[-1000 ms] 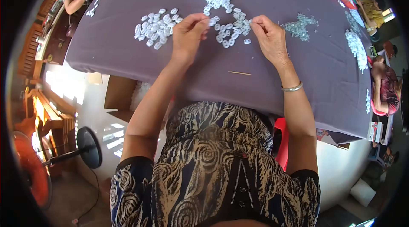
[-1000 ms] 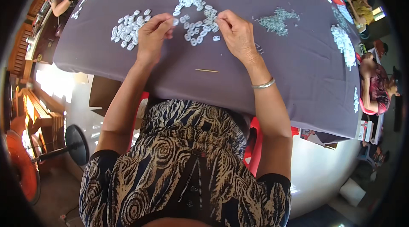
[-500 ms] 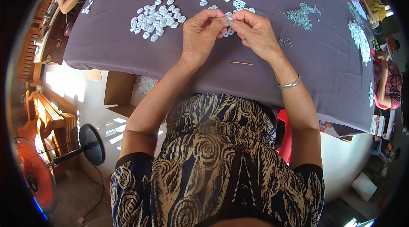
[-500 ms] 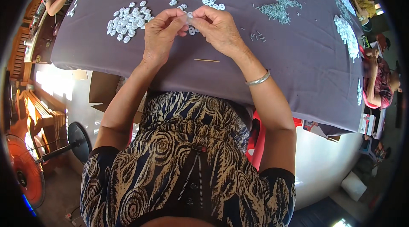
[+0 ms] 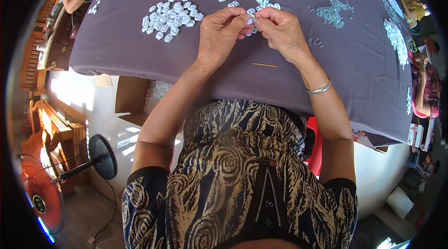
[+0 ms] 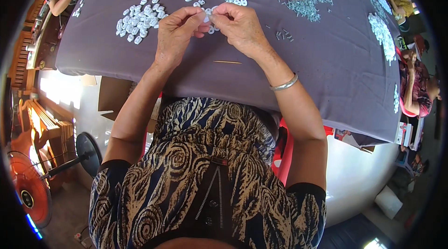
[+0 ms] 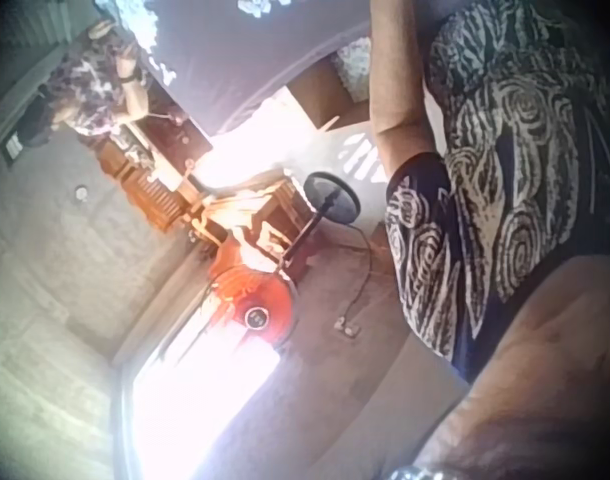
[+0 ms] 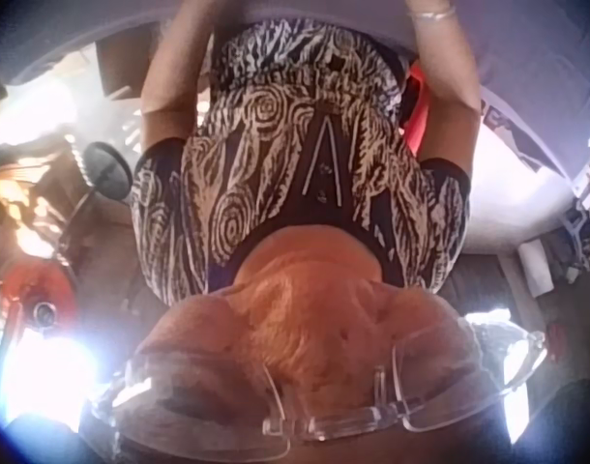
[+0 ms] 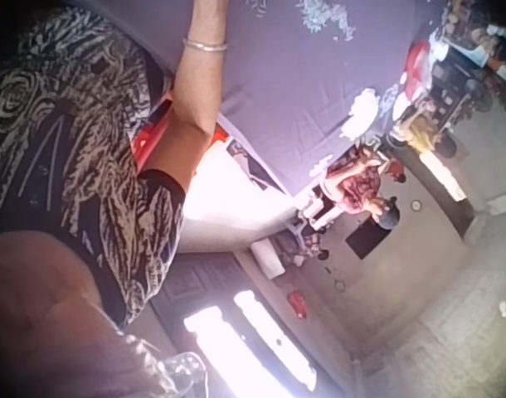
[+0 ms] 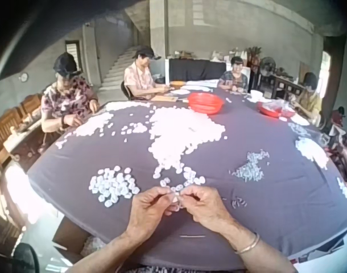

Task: Inspecting and sorting small white plastic parts on a table in a manufacturing environment.

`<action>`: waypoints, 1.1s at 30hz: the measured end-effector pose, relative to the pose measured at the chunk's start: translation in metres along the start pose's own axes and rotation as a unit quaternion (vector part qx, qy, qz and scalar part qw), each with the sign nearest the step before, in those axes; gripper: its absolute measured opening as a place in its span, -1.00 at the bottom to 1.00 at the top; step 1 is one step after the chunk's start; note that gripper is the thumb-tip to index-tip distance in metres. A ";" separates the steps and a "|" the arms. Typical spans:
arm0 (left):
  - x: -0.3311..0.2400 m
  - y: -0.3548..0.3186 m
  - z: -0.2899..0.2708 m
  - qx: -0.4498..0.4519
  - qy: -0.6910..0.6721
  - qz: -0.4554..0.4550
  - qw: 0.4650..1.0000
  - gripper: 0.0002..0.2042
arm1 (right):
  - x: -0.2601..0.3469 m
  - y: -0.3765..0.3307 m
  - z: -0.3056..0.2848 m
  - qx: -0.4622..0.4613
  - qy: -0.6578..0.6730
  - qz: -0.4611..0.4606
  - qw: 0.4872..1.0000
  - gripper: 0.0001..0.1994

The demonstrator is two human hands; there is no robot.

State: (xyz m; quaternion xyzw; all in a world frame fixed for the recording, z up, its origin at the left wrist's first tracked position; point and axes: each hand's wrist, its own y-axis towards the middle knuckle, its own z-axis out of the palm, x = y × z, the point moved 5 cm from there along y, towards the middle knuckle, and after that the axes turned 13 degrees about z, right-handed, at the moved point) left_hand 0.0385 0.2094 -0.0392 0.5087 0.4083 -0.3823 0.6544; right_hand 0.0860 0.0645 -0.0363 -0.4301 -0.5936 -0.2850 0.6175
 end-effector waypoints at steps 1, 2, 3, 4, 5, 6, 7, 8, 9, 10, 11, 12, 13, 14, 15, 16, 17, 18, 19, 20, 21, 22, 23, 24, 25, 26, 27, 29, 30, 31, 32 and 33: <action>0.000 0.000 0.000 0.000 0.021 0.004 1.000 -0.86 | -0.002 0.000 0.000 0.013 0.025 0.018 0.999 -0.84; 0.000 0.000 0.000 0.000 0.041 0.008 0.999 -0.86 | -0.001 0.000 0.001 0.014 0.025 0.018 0.999 -0.84; 0.000 0.000 -0.001 0.000 0.042 0.007 0.999 -0.86 | 0.000 -0.002 0.002 0.011 0.027 0.020 0.999 -0.85; 0.000 0.000 -0.001 -0.002 0.039 0.010 0.999 -0.87 | 0.001 -0.002 0.002 0.008 0.029 0.023 0.999 -0.86; 0.000 0.000 -0.001 -0.004 0.037 0.013 0.999 -0.87 | 0.000 -0.002 0.002 0.008 0.030 0.023 0.999 -0.86; 0.000 0.000 -0.001 -0.003 0.037 0.013 0.999 -0.87 | -0.001 -0.001 0.002 0.007 0.035 0.027 0.999 -0.87; -0.001 0.000 0.000 -0.005 0.033 0.012 0.999 -0.87 | -0.002 0.000 0.001 0.007 0.040 0.031 0.999 -0.87; -0.001 0.000 0.000 -0.008 0.030 0.012 0.999 -0.88 | -0.002 0.001 0.001 0.007 0.040 0.031 0.999 -0.87; 0.000 0.000 0.000 -0.008 0.031 0.012 0.999 -0.88 | -0.002 0.001 0.001 0.008 0.041 0.031 0.999 -0.88; 0.000 0.000 0.000 -0.005 0.021 0.019 1.000 -0.88 | -0.003 0.001 0.001 0.009 0.042 0.031 0.999 -0.89; 0.000 0.000 0.001 -0.002 0.011 0.026 1.000 -0.88 | -0.003 0.001 0.001 0.008 0.042 0.031 0.999 -0.89; 0.000 0.000 0.001 -0.002 0.010 0.026 1.000 -0.88 | -0.001 0.001 0.001 0.002 0.037 0.016 0.999 -0.92; 0.001 0.000 0.001 -0.001 0.003 0.021 1.000 -0.89 | 0.000 0.000 0.000 -0.004 0.032 0.001 0.999 -0.93; 0.002 0.000 0.002 -0.001 -0.004 0.015 1.000 -0.89 | 0.000 0.000 0.000 -0.004 0.032 0.001 0.999 -0.93; 0.003 0.000 0.002 -0.001 -0.005 0.014 1.000 -0.89 | 0.000 0.000 -0.001 -0.012 0.025 -0.004 1.000 -0.93; 0.003 0.001 0.002 0.003 -0.006 0.021 1.000 -0.89 | 0.001 0.000 -0.002 -0.020 0.018 -0.009 1.000 -0.92; 0.002 0.001 0.002 0.007 -0.007 0.028 1.000 -0.90 | 0.001 0.001 -0.002 -0.020 0.018 -0.008 1.000 -0.92; 0.003 0.001 0.003 0.008 -0.007 0.028 1.000 -0.90 | 0.002 0.001 -0.002 -0.015 0.023 -0.015 1.000 -0.92; 0.001 0.001 0.003 -0.002 -0.016 0.042 0.999 -0.90 | 0.003 0.000 -0.002 -0.011 0.027 -0.022 0.999 -0.92; 0.000 0.001 0.003 -0.012 -0.024 0.056 0.998 -0.90 | 0.003 0.000 -0.001 -0.011 0.028 -0.022 0.999 -0.92; -0.001 0.001 0.004 -0.011 -0.024 0.056 0.998 -0.90 | 0.003 0.000 0.000 -0.017 0.032 -0.027 0.999 -0.92; -0.002 0.000 0.004 -0.025 -0.028 0.054 0.998 -0.90 | 0.003 0.000 0.001 -0.024 0.036 -0.033 0.999 -0.93; -0.002 0.000 0.003 -0.039 -0.033 0.052 0.997 -0.91 | 0.002 0.000 0.002 -0.024 0.037 -0.032 0.999 -0.93; -0.002 -0.001 0.004 -0.039 -0.033 0.052 0.997 -0.91 | 0.001 0.001 0.003 -0.022 0.051 -0.034 0.998 -0.93; -0.002 -0.002 0.004 -0.047 -0.034 0.053 0.997 -0.91 | 0.000 0.001 0.004 -0.020 0.064 -0.035 0.997 -0.93; -0.002 -0.002 0.004 -0.056 -0.036 0.054 0.996 -0.91 | -0.001 0.001 0.006 -0.019 0.065 -0.035 0.997 -0.93; -0.002 -0.002 0.004 -0.056 -0.035 0.054 0.996 -0.91 | -0.001 0.000 0.006 -0.022 0.076 -0.034 0.996 -0.94; 0.000 -0.001 0.004 -0.065 -0.047 0.055 0.995 -0.91 | -0.002 0.000 0.007 -0.025 0.088 -0.033 0.995 -0.94; 0.000 -0.002 0.004 -0.065 -0.046 0.055 0.995 -0.91 | -0.003 0.000 0.008 -0.028 0.091 -0.033 0.995 -0.94; 0.001 -0.002 0.004 -0.068 -0.043 0.053 0.995 -0.91 | -0.003 0.000 0.007 -0.030 0.094 -0.034 0.995 -0.94; 0.001 -0.002 0.004 -0.070 -0.040 0.050 0.995 -0.91 | -0.004 0.000 0.007 -0.031 0.094 -0.033 0.994 -0.94; 0.000 -0.002 0.004 -0.069 -0.040 0.050 0.996 -0.91 | -0.006 0.001 0.007 -0.022 0.097 -0.026 0.995 -0.94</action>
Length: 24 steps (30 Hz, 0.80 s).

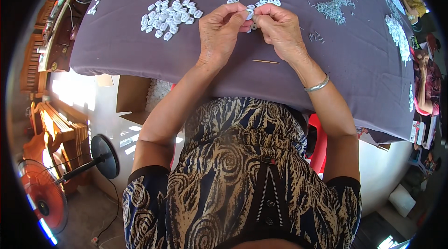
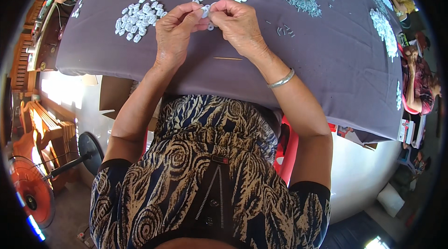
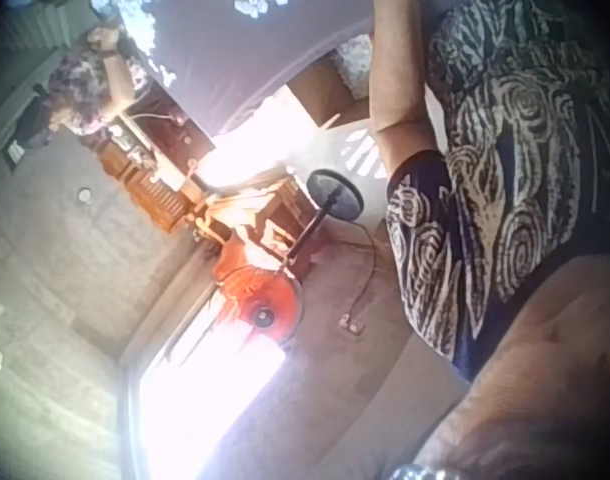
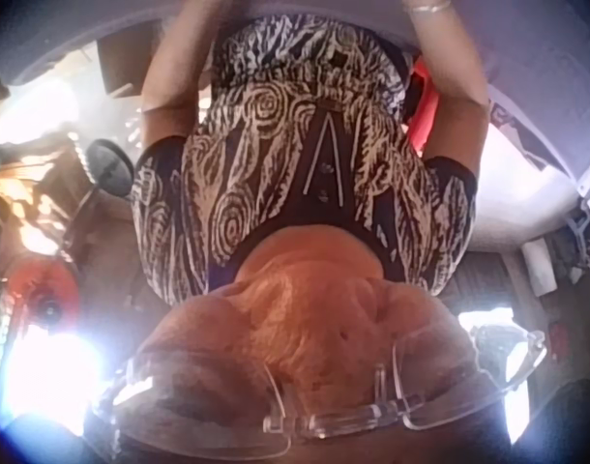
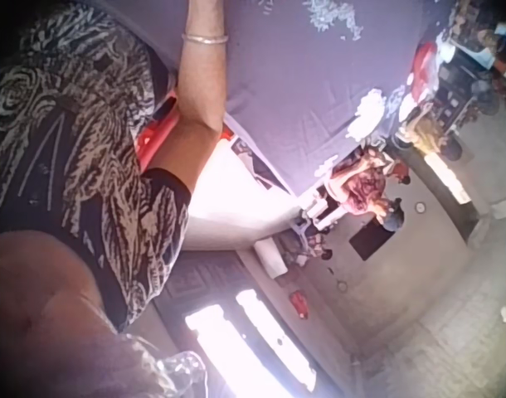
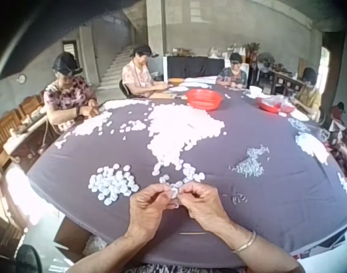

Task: Inspecting and sorting small white plastic parts on a table in a manufacturing environment.

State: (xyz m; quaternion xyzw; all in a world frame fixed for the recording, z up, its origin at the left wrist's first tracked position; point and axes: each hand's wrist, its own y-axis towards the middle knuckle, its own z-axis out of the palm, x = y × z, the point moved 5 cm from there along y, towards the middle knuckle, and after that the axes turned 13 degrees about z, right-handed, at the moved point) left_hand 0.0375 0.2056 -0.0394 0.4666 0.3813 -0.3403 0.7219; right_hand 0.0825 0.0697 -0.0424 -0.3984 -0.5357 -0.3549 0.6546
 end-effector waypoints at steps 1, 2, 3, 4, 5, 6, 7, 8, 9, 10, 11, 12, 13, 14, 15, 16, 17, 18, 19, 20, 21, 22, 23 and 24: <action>0.000 0.002 0.000 0.005 0.001 -0.007 1.000 -0.91 | -0.001 0.001 0.000 0.008 0.002 0.008 1.000 -0.94; -0.001 0.002 -0.001 0.009 0.001 -0.014 1.000 -0.91 | 0.000 0.001 0.000 0.007 0.003 0.008 1.000 -0.94; -0.001 0.003 -0.001 0.010 0.001 -0.015 1.000 -0.91 | 0.002 0.001 0.000 0.011 -0.013 0.010 1.000 -0.94; -0.001 0.003 -0.002 0.013 0.009 -0.012 1.000 -0.91 | 0.005 0.001 0.001 0.014 -0.028 0.012 0.999 -0.93; -0.001 0.003 -0.003 0.016 0.018 -0.008 1.000 -0.91 | 0.007 0.000 0.001 0.015 -0.028 0.012 0.999 -0.93; -0.002 0.004 -0.005 0.016 0.018 -0.008 1.000 -0.91 | 0.007 -0.001 0.001 0.021 -0.034 0.027 0.999 -0.93; -0.002 0.005 -0.005 0.022 0.022 -0.007 1.000 -0.91 | 0.007 -0.001 0.000 0.028 -0.041 0.042 0.998 -0.93; -0.002 0.006 -0.006 0.028 0.025 -0.007 0.999 -0.91 | 0.009 -0.001 -0.003 0.028 -0.041 0.043 0.998 -0.93; -0.002 0.009 -0.008 0.029 0.024 -0.008 0.999 -0.91 | 0.012 -0.001 -0.011 0.011 -0.039 0.040 0.998 -0.94; -0.003 0.012 -0.012 0.023 0.043 0.001 0.999 -0.91 | 0.014 0.000 -0.018 -0.007 -0.036 0.036 0.999 -0.94; -0.005 0.016 -0.018 0.017 0.061 0.011 0.998 -0.91 | 0.017 0.001 -0.022 -0.008 -0.037 0.036 0.999 -0.94; -0.006 0.021 -0.024 0.010 0.072 0.031 0.997 -0.90 | 0.022 0.003 -0.032 -0.058 -0.051 0.021 0.997 -0.94; -0.007 0.025 -0.031 0.010 0.071 0.031 0.997 -0.90 | 0.026 0.004 -0.042 -0.108 -0.065 0.005 0.992 -0.93; -0.009 0.031 -0.037 0.005 0.109 0.060 0.992 -0.90 | 0.028 0.007 -0.052 -0.141 -0.073 -0.023 0.987 -0.93; -0.013 0.035 -0.044 -0.003 0.148 0.089 0.985 -0.89 | 0.027 0.010 -0.058 -0.143 -0.074 -0.023 0.987 -0.93; -0.016 0.039 -0.051 -0.014 0.171 0.103 0.980 -0.88 | 0.029 0.011 -0.064 -0.159 -0.095 -0.039 0.982 -0.93; -0.015 0.043 -0.058 -0.013 0.169 0.103 0.980 -0.88 | 0.030 0.012 -0.069 -0.174 -0.117 -0.056 0.976 -0.92; -0.018 0.046 -0.066 -0.031 0.200 0.132 0.970 -0.89 | 0.031 0.014 -0.071 -0.171 -0.128 -0.069 0.974 -0.90; -0.022 0.047 -0.075 -0.050 0.230 0.160 0.959 -0.89 | 0.032 0.013 -0.073 -0.172 -0.129 -0.069 0.974 -0.90; -0.026 0.050 -0.084 -0.057 0.300 0.165 0.938 -0.88 | 0.034 0.012 -0.071 -0.173 -0.164 -0.045 0.970 -0.89; -0.027 0.053 -0.089 -0.056 0.298 0.166 0.938 -0.88 | 0.034 0.011 -0.070 -0.172 -0.199 -0.020 0.965 -0.87; -0.033 0.053 -0.096 -0.103 0.341 0.198 0.913 -0.87 | 0.032 0.012 -0.073 -0.174 -0.199 -0.021 0.964 -0.87; -0.040 0.054 -0.103 -0.149 0.382 0.231 0.882 -0.86 | 0.030 0.014 -0.073 -0.153 -0.248 -0.027 0.956 -0.87; -0.043 0.056 -0.109 -0.153 0.369 0.240 0.885 -0.82 | 0.028 0.016 -0.072 -0.131 -0.296 -0.033 0.946 -0.86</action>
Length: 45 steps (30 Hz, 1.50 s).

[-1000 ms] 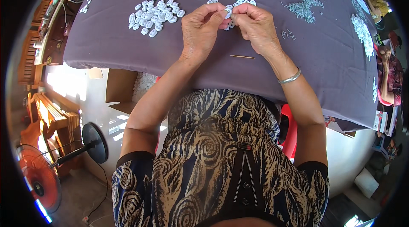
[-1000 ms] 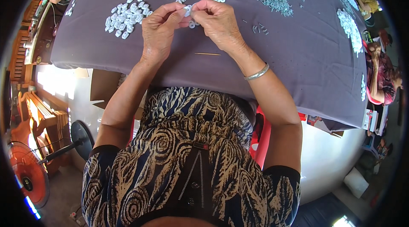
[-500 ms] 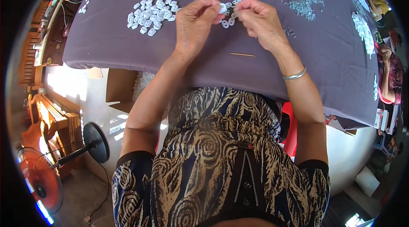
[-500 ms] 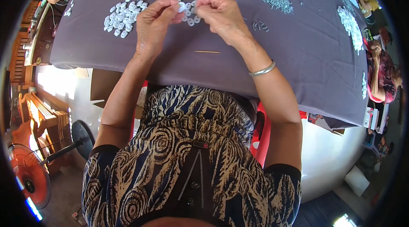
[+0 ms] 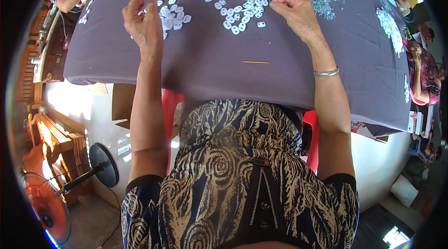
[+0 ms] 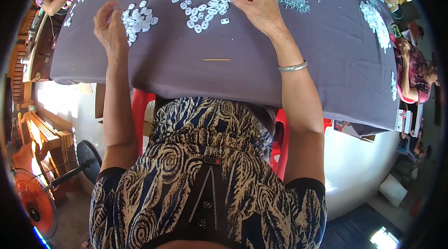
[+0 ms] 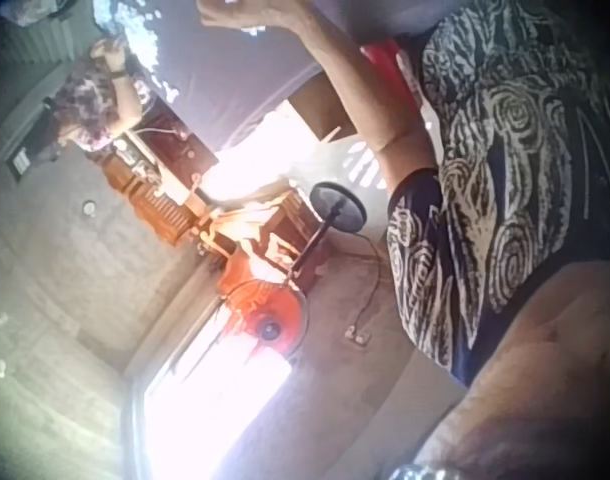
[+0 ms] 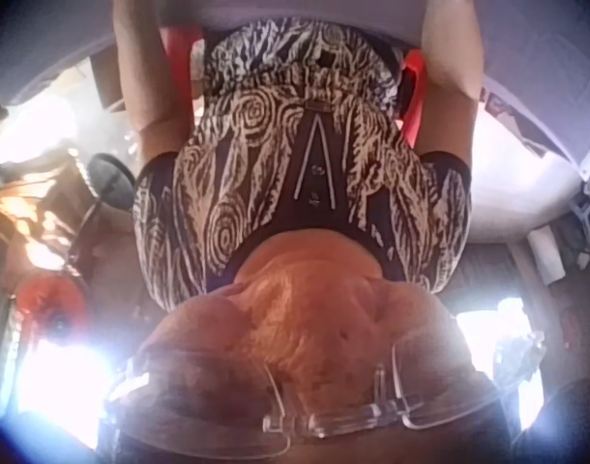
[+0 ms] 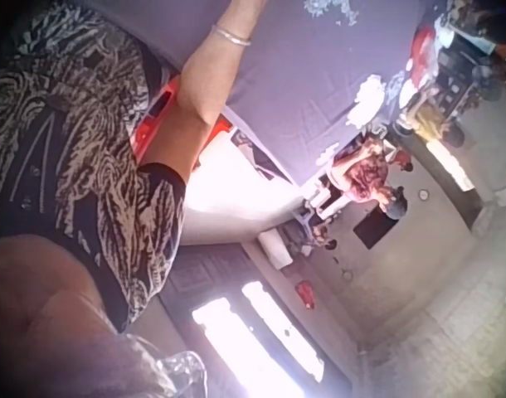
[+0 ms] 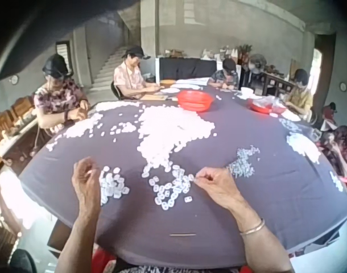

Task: Inspecting and sorting small white plastic parts on a table in a manufacturing environment.

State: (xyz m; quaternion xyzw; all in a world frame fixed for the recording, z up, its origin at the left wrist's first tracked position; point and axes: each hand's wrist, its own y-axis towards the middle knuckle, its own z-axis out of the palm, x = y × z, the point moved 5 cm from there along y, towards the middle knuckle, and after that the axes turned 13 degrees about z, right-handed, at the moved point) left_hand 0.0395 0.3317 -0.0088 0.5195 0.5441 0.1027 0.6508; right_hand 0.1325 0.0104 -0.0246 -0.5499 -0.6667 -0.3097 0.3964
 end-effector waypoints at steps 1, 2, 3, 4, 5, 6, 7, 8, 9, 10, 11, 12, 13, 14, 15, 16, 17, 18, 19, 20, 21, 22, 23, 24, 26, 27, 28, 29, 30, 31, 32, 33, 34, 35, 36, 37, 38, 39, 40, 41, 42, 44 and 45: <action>0.002 0.000 0.000 -0.001 -0.001 0.001 1.000 -0.82 | -0.003 0.001 0.000 -0.001 -0.001 -0.001 1.000 -0.86; -0.006 0.000 0.000 -0.014 -0.029 0.006 0.999 -0.81 | -0.002 -0.002 0.003 0.022 -0.031 -0.008 0.999 -0.87; -0.012 -0.001 0.002 -0.027 -0.057 0.011 0.998 -0.80 | -0.001 -0.003 0.007 0.046 -0.061 -0.015 0.997 -0.87; -0.013 -0.004 0.008 -0.013 -0.070 0.018 0.997 -0.80 | -0.003 -0.002 0.008 0.046 -0.062 -0.015 0.997 -0.87; -0.019 -0.009 0.012 -0.014 -0.069 0.019 0.997 -0.80 | -0.003 -0.003 0.013 0.077 -0.090 -0.058 0.991 -0.89; -0.027 -0.017 0.023 0.015 -0.126 0.009 0.992 -0.81 | 0.000 -0.005 0.018 0.109 -0.117 -0.101 0.982 -0.89; -0.035 -0.025 0.032 0.045 -0.181 -0.001 0.982 -0.82 | 0.000 -0.005 0.021 0.109 -0.117 -0.102 0.982 -0.89; -0.040 -0.032 0.037 0.045 -0.182 0.000 0.982 -0.82 | 0.004 -0.009 0.024 0.096 -0.134 -0.114 0.980 -0.89; -0.046 -0.041 0.046 0.104 -0.178 0.004 0.978 -0.83 | 0.006 -0.011 0.026 0.083 -0.150 -0.126 0.977 -0.87; -0.051 -0.050 0.055 0.164 -0.174 0.009 0.971 -0.83 | 0.003 -0.010 0.028 0.078 -0.170 -0.131 0.974 -0.86; -0.052 -0.057 0.059 0.164 -0.173 0.011 0.971 -0.83 | 0.004 -0.010 0.028 0.077 -0.168 -0.132 0.974 -0.86; -0.052 -0.065 0.065 0.187 -0.204 -0.013 0.961 -0.83 | 0.005 -0.010 0.028 0.081 -0.169 -0.123 0.974 -0.86; -0.052 -0.072 0.070 0.209 -0.234 -0.037 0.949 -0.82 | 0.005 -0.010 0.029 0.085 -0.171 -0.114 0.975 -0.86; -0.055 -0.075 0.073 0.230 -0.217 -0.050 0.947 -0.81 | 0.005 -0.010 0.028 0.084 -0.170 -0.115 0.975 -0.86; -0.056 -0.075 0.072 0.230 -0.218 -0.049 0.947 -0.81 | 0.006 -0.011 0.028 0.081 -0.170 -0.131 0.973 -0.87; -0.056 -0.077 0.073 0.239 -0.214 -0.060 0.945 -0.81 | 0.006 -0.011 0.028 0.078 -0.169 -0.146 0.971 -0.87; -0.055 -0.078 0.074 0.249 -0.208 -0.072 0.943 -0.80 | 0.006 -0.011 0.029 0.078 -0.169 -0.147 0.971 -0.87; -0.054 -0.078 0.074 0.248 -0.208 -0.071 0.943 -0.80 | 0.006 -0.011 0.029 0.081 -0.144 -0.151 0.975 -0.88; -0.051 -0.078 0.075 0.264 -0.197 -0.089 0.940 -0.80 | 0.007 -0.011 0.029 0.084 -0.120 -0.154 0.977 -0.89; -0.049 -0.081 0.075 0.279 -0.187 -0.108 0.936 -0.80 | 0.008 -0.012 0.029 0.084 -0.121 -0.155 0.977 -0.89; -0.048 -0.081 0.075 0.279 -0.187 -0.108 0.936 -0.80 | 0.008 -0.012 0.027 0.087 -0.085 -0.144 0.982 -0.90; -0.048 -0.082 0.075 0.281 -0.186 -0.103 0.936 -0.81 | 0.008 -0.011 0.026 0.090 -0.048 -0.133 0.986 -0.90; -0.047 -0.081 0.075 0.283 -0.184 -0.097 0.936 -0.82 | 0.008 -0.010 0.024 0.090 -0.049 -0.134 0.986 -0.90; -0.047 -0.082 0.075 0.281 -0.184 -0.096 0.937 -0.82 | 0.005 -0.008 0.022 0.095 -0.031 -0.099 0.990 -0.92; -0.045 -0.085 0.075 0.284 -0.196 -0.098 0.934 -0.83 | 0.004 -0.006 0.020 0.099 -0.014 -0.066 0.993 -0.93; -0.045 -0.086 0.075 0.282 -0.195 -0.097 0.934 -0.83 | 0.004 -0.008 0.021 0.126 0.029 -0.026 0.991 -0.96; -0.044 -0.087 0.075 0.282 -0.197 -0.096 0.934 -0.83 | 0.002 -0.008 0.022 0.153 0.072 0.014 0.985 -0.99; -0.045 -0.087 0.076 0.283 -0.200 -0.095 0.933 -0.84 | 0.001 -0.007 0.022 0.152 0.072 0.014 0.986 -0.99; -0.046 -0.087 0.077 0.284 -0.201 -0.095 0.933 -0.84 | -0.002 -0.005 0.021 0.150 0.068 0.012 0.986 -0.99; -0.047 -0.085 0.078 0.283 -0.201 -0.094 0.933 -0.84 | -0.005 -0.004 0.021 0.147 0.063 0.010 0.987 -0.96; -0.046 -0.085 0.078 0.283 -0.200 -0.095 0.933 -0.84 | -0.003 -0.004 0.022 0.149 0.064 0.011 0.987 -0.96; -0.045 -0.086 0.077 0.283 -0.199 -0.097 0.933 -0.84 | 0.001 -0.004 0.021 0.134 0.064 0.003 0.989 -0.96; -0.044 -0.087 0.077 0.280 -0.198 -0.094 0.934 -0.85 | 0.003 -0.005 0.020 0.119 0.064 -0.005 0.991 -0.97; -0.044 -0.087 0.077 0.278 -0.199 -0.090 0.935 -0.85 | 0.002 -0.005 0.019 0.119 0.064 -0.003 0.991 -0.97; -0.044 -0.086 0.077 0.279 -0.199 -0.091 0.935 -0.85 | 0.001 -0.004 0.016 0.088 -0.010 -0.014 0.996 -0.96; -0.045 -0.085 0.078 0.282 -0.196 -0.091 0.935 -0.86 | 0.001 -0.004 0.014 0.057 -0.083 -0.026 0.995 -0.96; -0.045 -0.084 0.078 0.285 -0.192 -0.090 0.935 -0.86 | -0.001 -0.003 0.015 0.057 -0.083 -0.025 0.995 -0.96; -0.044 -0.085 0.078 0.286 -0.192 -0.091 0.934 -0.86 | -0.003 -0.002 0.016 0.057 -0.116 -0.023 0.991 -0.96; -0.044 -0.086 0.077 0.284 -0.191 -0.089 0.935 -0.86 | -0.006 -0.002 0.018 0.056 -0.149 -0.022 0.987 -0.96; -0.043 -0.086 0.077 0.281 -0.190 -0.087 0.937 -0.86 | -0.008 -0.002 0.019 0.056 -0.150 -0.022 0.987 -0.96; -0.043 -0.086 0.077 0.281 -0.190 -0.087 0.937 -0.86 | -0.005 -0.003 0.019 0.038 -0.151 -0.061 0.986 -0.96; -0.044 -0.085 0.078 0.288 -0.189 -0.086 0.935 -0.86 | -0.001 -0.005 0.018 0.020 -0.151 -0.099 0.983 -0.96; -0.043 -0.086 0.078 0.288 -0.189 -0.086 0.935 -0.86 | 0.002 -0.006 0.018 0.018 -0.142 -0.114 0.983 -0.95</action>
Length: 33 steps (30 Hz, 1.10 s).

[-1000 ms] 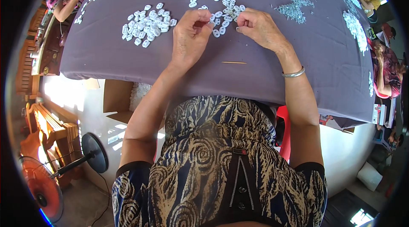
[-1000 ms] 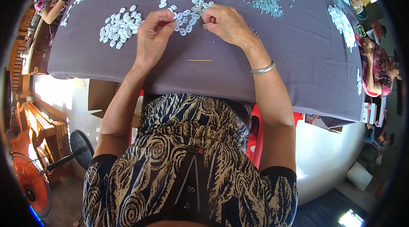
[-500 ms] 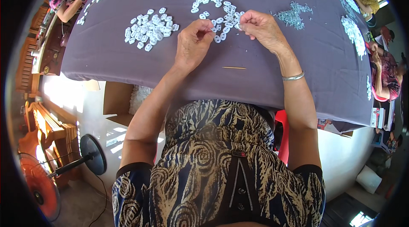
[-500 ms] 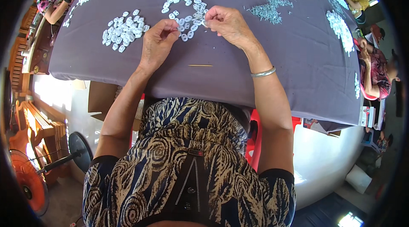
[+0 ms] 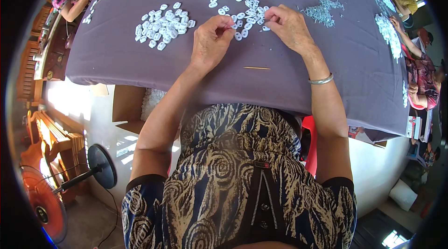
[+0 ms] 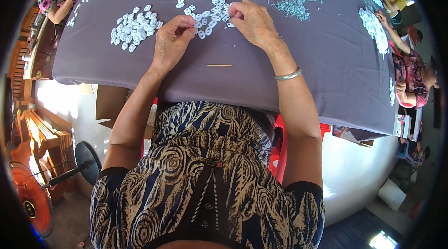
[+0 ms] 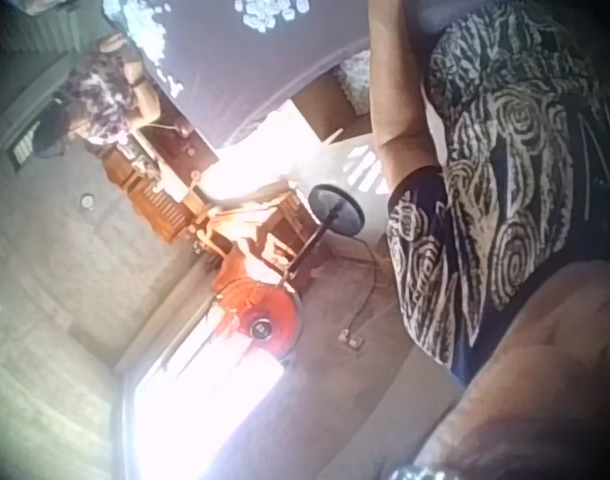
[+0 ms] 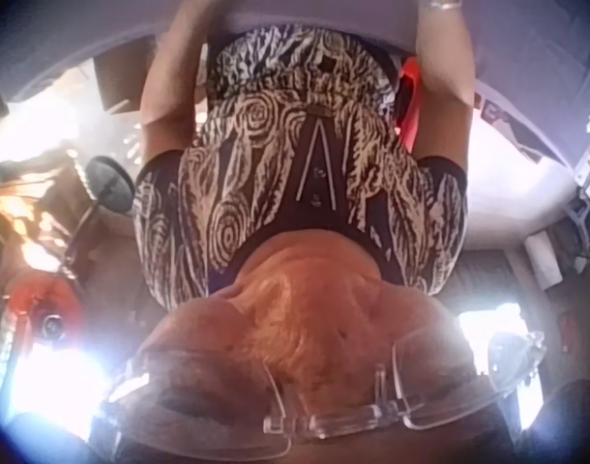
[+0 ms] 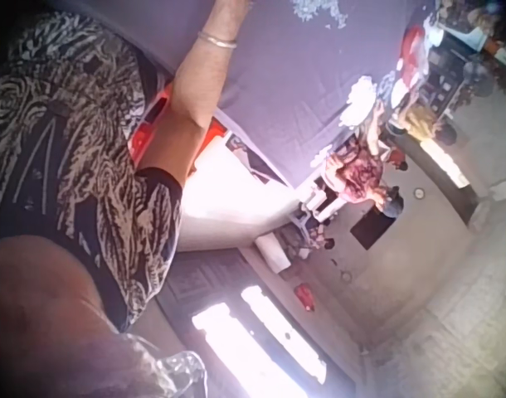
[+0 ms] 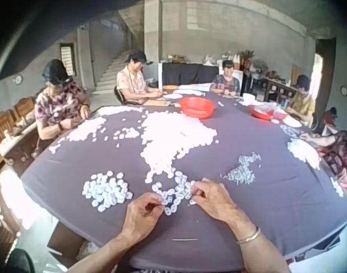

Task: Inspecting and sorting small white plastic parts on a table in a manufacturing environment.

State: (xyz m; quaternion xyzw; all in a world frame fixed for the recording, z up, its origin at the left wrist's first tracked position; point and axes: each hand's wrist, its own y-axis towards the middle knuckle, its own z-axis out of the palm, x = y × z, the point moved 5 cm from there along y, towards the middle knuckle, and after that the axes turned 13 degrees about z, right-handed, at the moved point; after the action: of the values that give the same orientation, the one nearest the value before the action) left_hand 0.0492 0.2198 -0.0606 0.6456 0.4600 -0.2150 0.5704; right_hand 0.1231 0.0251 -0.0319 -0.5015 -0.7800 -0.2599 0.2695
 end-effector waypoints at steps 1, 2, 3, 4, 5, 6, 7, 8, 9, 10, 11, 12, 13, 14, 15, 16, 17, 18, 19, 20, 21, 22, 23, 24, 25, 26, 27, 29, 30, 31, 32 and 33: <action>0.001 -0.001 0.000 -0.003 -0.002 0.001 1.000 -0.86 | 0.003 0.000 -0.001 -0.005 0.009 -0.014 1.000 -0.94; 0.001 -0.001 -0.001 -0.007 -0.003 0.002 1.000 -0.86 | 0.006 -0.001 0.000 -0.004 0.009 -0.015 1.000 -0.94; 0.001 -0.001 -0.001 -0.007 -0.002 0.002 1.000 -0.86 | 0.011 -0.003 0.005 0.019 0.000 -0.035 0.999 -0.93; 0.001 -0.001 -0.001 -0.004 0.001 0.002 1.000 -0.86 | 0.014 -0.005 0.009 0.042 -0.008 -0.054 0.998 -0.92; 0.000 -0.001 -0.001 0.001 0.004 0.002 1.000 -0.86 | 0.013 -0.005 0.010 0.042 -0.007 -0.054 0.998 -0.92; -0.001 0.000 -0.001 0.001 0.005 0.001 1.000 -0.86 | 0.013 -0.006 0.012 0.039 -0.040 -0.075 0.996 -0.91; -0.001 0.000 0.000 0.003 0.007 -0.005 1.000 -0.86 | 0.013 -0.006 0.014 0.035 -0.073 -0.096 0.992 -0.91; -0.002 0.000 0.000 0.003 0.009 -0.011 1.000 -0.86 | 0.013 -0.006 0.014 0.037 -0.071 -0.097 0.992 -0.91; -0.003 0.000 0.000 0.003 0.010 -0.012 1.000 -0.86 | 0.012 -0.005 0.015 0.042 -0.080 -0.097 0.991 -0.90; -0.003 0.000 0.000 0.006 0.009 -0.014 1.000 -0.86 | 0.011 -0.005 0.015 0.048 -0.089 -0.098 0.990 -0.89; -0.003 0.001 0.001 0.010 0.008 -0.015 1.000 -0.87 | 0.010 -0.006 0.015 0.048 -0.089 -0.098 0.990 -0.89; -0.003 0.001 0.001 0.010 0.007 -0.015 1.000 -0.87 | 0.011 -0.007 0.014 0.031 -0.087 -0.120 0.989 -0.91; -0.003 0.001 0.001 0.007 0.006 -0.005 1.000 -0.87 | 0.011 -0.008 0.012 0.014 -0.085 -0.142 0.986 -0.92; -0.003 -0.001 0.000 0.002 0.007 0.002 1.000 -0.87 | 0.017 -0.009 0.011 0.016 -0.084 -0.142 0.986 -0.92; -0.003 -0.001 -0.001 0.001 0.007 -0.001 1.000 -0.87 | 0.018 -0.007 0.007 0.028 -0.009 -0.092 0.995 -0.93; -0.002 0.000 -0.002 0.002 0.011 -0.002 1.000 -0.87 | 0.019 -0.005 0.003 0.040 0.065 -0.041 0.996 -0.94; -0.003 0.000 -0.002 0.005 0.012 -0.004 1.000 -0.87 | 0.020 -0.005 -0.002 0.042 0.065 -0.038 0.996 -0.94; -0.004 0.001 -0.002 0.006 0.010 -0.007 1.000 -0.87 | 0.019 -0.005 -0.006 0.070 0.074 -0.031 0.994 -0.95; -0.005 0.001 -0.003 0.004 0.011 -0.003 1.000 -0.87 | 0.017 -0.006 -0.007 0.098 0.083 -0.025 0.991 -0.96; -0.004 0.001 -0.004 0.002 0.013 0.001 1.000 -0.87 | 0.017 -0.008 -0.009 0.100 0.082 -0.023 0.991 -0.96; -0.001 0.001 -0.005 0.006 0.006 -0.005 1.000 -0.87 | 0.014 -0.012 -0.008 0.127 0.085 -0.001 0.988 -0.96; -0.001 0.000 -0.005 0.006 0.005 -0.008 1.000 -0.87 | 0.012 -0.016 -0.006 0.155 0.088 0.021 0.984 -0.95; -0.004 0.001 -0.004 0.006 0.009 -0.002 1.000 -0.87 | 0.010 -0.021 -0.009 0.156 0.086 0.023 0.984 -0.95; -0.006 0.002 -0.004 0.006 0.013 0.004 1.000 -0.86 | 0.008 -0.026 -0.010 0.155 0.026 0.008 0.987 -0.95; -0.006 0.003 -0.002 0.006 0.012 0.003 1.000 -0.86 | 0.007 -0.031 -0.010 0.155 -0.035 -0.007 0.987 -0.95; -0.007 0.003 0.000 0.007 0.000 0.001 1.000 -0.86 | 0.007 -0.036 -0.008 0.157 -0.034 -0.006 0.987 -0.95; -0.006 0.002 0.001 0.007 -0.011 0.000 1.000 -0.86 | 0.008 -0.040 -0.007 0.143 -0.019 -0.009 0.990 -0.95; -0.003 0.002 0.002 0.009 -0.013 -0.003 1.000 -0.86 | 0.008 -0.043 -0.004 0.128 -0.005 -0.011 0.992 -0.95; -0.002 0.002 0.003 0.011 -0.016 -0.004 1.000 -0.87 | 0.007 -0.044 -0.003 0.123 -0.001 -0.010 0.992 -0.94; -0.002 0.002 0.003 0.012 -0.016 -0.003 1.000 -0.87 | 0.007 -0.044 -0.003 0.118 0.004 -0.010 0.993 -0.93; 0.000 0.001 0.002 0.012 -0.023 -0.007 1.000 -0.87 | 0.008 -0.043 -0.002 0.119 0.004 -0.012 0.993 -0.93; 0.001 0.001 0.001 0.012 -0.029 -0.010 0.999 -0.87 | 0.009 -0.043 -0.001 0.118 -0.029 -0.018 0.992 -0.92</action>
State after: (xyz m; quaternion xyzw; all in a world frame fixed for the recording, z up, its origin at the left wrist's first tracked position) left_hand 0.0505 0.2195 -0.0606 0.6410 0.4469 -0.2447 0.5740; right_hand 0.0807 0.0149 -0.0307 -0.4595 -0.8213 -0.1561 0.2998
